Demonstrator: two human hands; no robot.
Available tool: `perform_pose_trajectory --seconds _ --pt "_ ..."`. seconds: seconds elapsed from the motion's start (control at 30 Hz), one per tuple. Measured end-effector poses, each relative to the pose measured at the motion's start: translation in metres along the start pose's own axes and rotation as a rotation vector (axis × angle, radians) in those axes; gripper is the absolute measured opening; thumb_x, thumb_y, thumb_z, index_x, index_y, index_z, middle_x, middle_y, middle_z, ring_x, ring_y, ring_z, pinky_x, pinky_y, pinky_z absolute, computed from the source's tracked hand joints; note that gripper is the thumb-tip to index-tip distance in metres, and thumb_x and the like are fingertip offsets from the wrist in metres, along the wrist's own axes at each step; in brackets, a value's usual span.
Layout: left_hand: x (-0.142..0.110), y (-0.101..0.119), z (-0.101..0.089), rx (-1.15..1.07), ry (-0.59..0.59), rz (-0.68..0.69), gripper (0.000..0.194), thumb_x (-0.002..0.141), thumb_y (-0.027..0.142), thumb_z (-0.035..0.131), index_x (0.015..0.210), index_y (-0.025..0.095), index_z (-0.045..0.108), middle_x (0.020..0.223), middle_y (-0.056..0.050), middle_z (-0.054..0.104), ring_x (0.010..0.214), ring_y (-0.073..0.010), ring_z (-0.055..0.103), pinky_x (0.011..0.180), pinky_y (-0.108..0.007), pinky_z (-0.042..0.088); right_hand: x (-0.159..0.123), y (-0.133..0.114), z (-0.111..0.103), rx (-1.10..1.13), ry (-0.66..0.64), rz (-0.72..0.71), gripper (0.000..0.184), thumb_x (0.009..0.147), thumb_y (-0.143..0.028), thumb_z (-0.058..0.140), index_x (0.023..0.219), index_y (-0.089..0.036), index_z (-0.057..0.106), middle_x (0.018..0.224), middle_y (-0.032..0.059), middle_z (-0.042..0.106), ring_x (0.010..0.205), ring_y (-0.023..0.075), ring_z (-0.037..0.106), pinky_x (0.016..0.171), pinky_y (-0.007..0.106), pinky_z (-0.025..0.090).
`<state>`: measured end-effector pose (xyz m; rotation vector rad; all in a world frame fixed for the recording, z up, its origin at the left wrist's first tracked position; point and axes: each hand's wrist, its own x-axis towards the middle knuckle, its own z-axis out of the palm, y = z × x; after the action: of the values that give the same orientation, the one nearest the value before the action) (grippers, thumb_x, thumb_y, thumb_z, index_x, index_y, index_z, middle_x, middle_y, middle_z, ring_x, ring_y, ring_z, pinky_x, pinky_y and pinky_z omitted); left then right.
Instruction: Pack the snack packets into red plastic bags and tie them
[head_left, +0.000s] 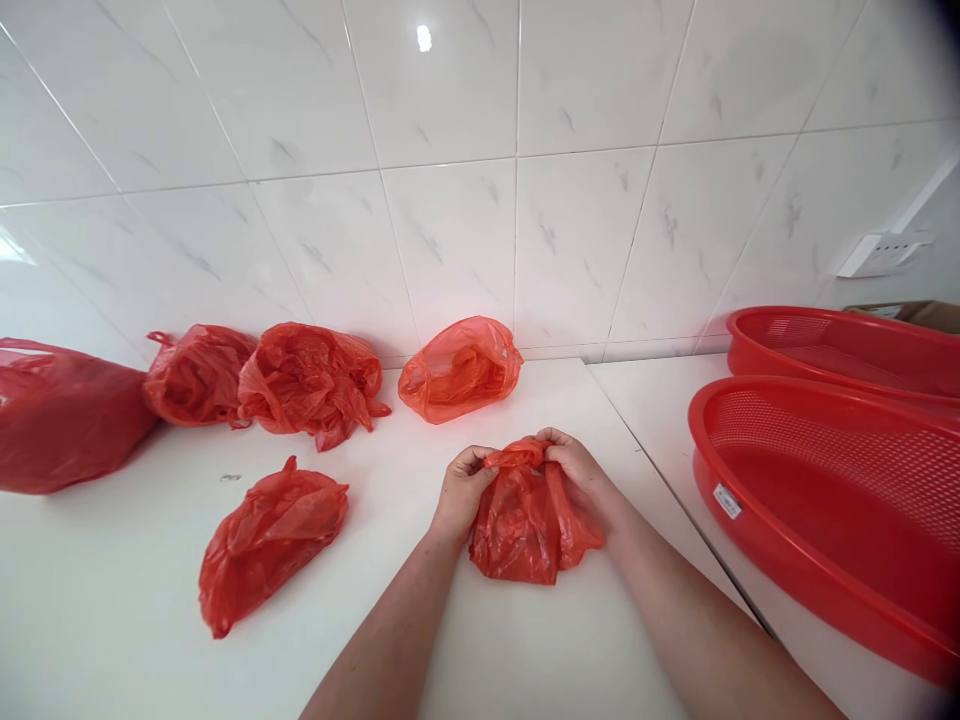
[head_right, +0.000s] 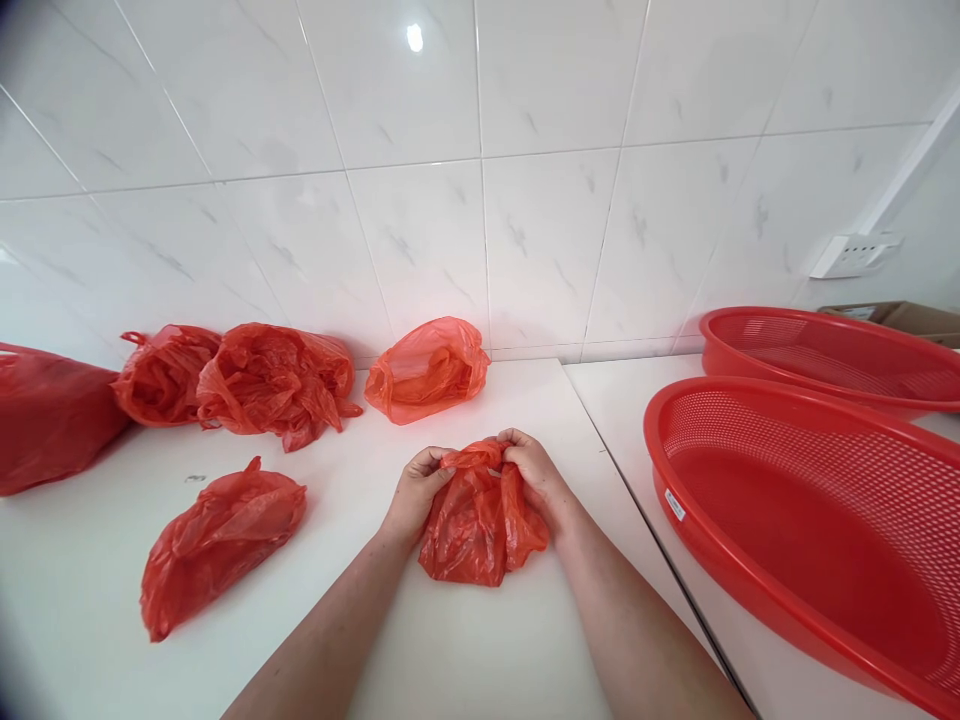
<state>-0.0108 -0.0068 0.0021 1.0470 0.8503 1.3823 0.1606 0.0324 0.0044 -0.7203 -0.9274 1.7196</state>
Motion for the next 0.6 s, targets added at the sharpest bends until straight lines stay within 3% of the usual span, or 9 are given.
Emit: perform_pose_trajectory --seconds 0.2,0.43,0.6 --pt "0.000 -0.005 0.004 0.140 -0.007 0.013 0.007 0.068 0.014 0.057 0.073 0.018 0.061 0.096 -0.003 0.066 0.079 -0.0146 0.060 0.072 -0.027 0.048 -0.002 -0.008 -0.005 0.209 0.053 0.006 0.011 0.067 -0.027 0.062 0.074 -0.021 0.056 0.089 0.0009 0.064 0.076 0.0163 0.059 0.071 0.030 0.048" --pt "0.001 0.003 -0.008 0.055 -0.014 0.029 0.003 0.064 0.017 0.058 0.066 0.017 0.057 0.110 -0.003 0.059 0.088 -0.0160 0.057 0.078 -0.027 0.045 0.011 -0.021 -0.034 -0.260 0.359 -0.276 0.020 0.055 -0.022 0.063 0.072 -0.023 0.052 0.073 -0.0033 0.056 0.066 0.0138 0.055 0.067 0.031 0.047" --pt "0.008 0.010 -0.023 0.062 0.275 0.062 0.019 0.074 0.034 0.056 0.070 0.016 0.061 0.081 -0.001 0.057 0.076 -0.0134 0.051 0.073 -0.024 0.042 0.014 -0.032 -0.055 -0.605 0.652 -0.416 0.021 0.056 -0.014 0.050 0.074 -0.021 0.058 0.085 0.0002 0.053 0.080 0.0163 0.049 0.079 0.032 0.041"
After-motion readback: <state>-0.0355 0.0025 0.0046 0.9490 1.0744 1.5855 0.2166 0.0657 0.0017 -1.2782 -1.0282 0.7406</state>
